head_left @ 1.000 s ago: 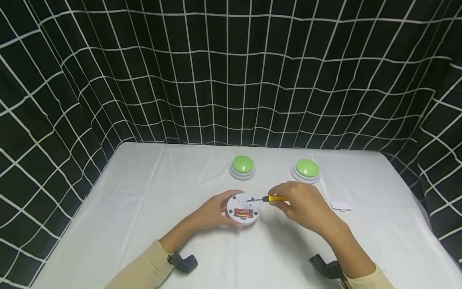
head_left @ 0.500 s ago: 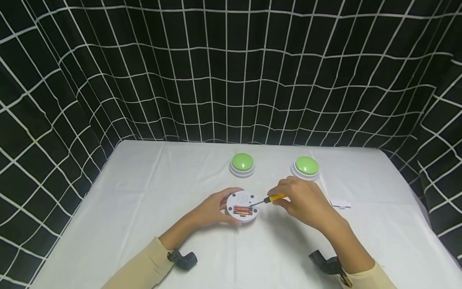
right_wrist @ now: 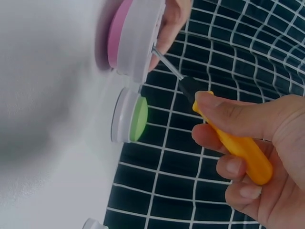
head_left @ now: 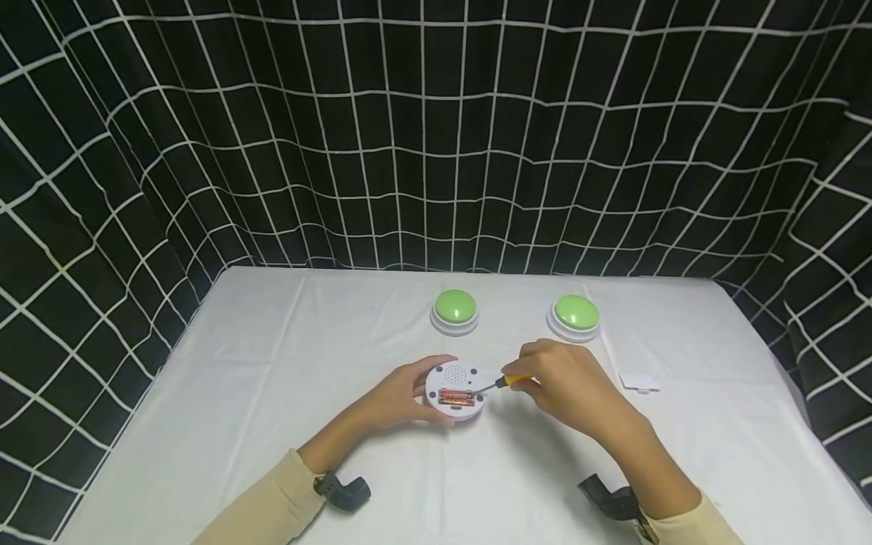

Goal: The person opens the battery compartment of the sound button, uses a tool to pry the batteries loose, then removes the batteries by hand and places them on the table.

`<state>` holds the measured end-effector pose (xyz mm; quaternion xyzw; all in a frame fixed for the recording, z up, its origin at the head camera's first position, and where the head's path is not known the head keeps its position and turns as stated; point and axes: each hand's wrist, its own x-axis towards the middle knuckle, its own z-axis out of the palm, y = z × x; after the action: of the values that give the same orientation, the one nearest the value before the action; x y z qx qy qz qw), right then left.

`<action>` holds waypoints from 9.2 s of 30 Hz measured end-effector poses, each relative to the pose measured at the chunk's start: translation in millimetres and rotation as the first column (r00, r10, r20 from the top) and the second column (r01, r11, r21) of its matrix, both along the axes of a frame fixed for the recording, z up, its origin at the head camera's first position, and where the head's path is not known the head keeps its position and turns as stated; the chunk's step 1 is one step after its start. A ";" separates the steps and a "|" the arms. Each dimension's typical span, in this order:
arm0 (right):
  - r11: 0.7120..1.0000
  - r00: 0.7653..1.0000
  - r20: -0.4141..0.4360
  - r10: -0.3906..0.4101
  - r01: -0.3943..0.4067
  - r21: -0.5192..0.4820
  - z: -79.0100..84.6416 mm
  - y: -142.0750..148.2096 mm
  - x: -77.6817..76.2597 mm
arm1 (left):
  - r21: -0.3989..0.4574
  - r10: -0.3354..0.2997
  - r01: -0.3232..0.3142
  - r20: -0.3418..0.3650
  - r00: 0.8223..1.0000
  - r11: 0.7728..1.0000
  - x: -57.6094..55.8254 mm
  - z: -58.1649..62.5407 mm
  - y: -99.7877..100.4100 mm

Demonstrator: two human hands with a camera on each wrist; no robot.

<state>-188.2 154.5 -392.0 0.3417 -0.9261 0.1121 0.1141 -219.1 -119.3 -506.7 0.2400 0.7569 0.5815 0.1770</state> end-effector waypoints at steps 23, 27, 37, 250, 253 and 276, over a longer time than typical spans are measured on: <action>0.999 1.000 0.008 0.015 -0.015 -0.036 -9.3 1.8 -4.9 | 0.005 0.006 -0.006 0.001 1.000 1.000 -0.5 -2.0 0.0; 0.999 1.000 0.009 0.012 -0.011 -0.036 -8.8 3.2 -4.8 | 0.008 0.006 -0.006 -0.003 1.000 1.000 -1.2 -3.1 0.2; 1.000 1.000 0.022 -0.005 0.005 -0.019 -7.1 3.7 -3.7 | -0.001 0.003 -0.003 -0.012 1.000 1.000 -1.7 -3.5 -0.1; 0.959 0.975 -0.112 0.190 -0.160 0.233 27.1 -20.3 1.0 | -0.020 0.006 -0.007 -0.034 0.999 1.000 -1.2 -1.9 1.1; 0.953 0.977 -0.109 0.185 -0.151 0.263 28.9 -22.2 2.3 | -0.026 0.006 -0.007 -0.033 0.999 1.000 -1.2 -1.9 1.2; 0.906 0.972 -0.145 0.184 -0.110 0.409 38.5 -41.7 4.5 | -0.029 0.001 -0.003 -0.077 0.997 1.000 -2.5 -1.2 2.4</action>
<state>-183.7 112.8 -353.6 0.4354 -0.8868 -0.1019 0.1168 -221.6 -117.0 -507.9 0.2591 0.7717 0.5610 0.1504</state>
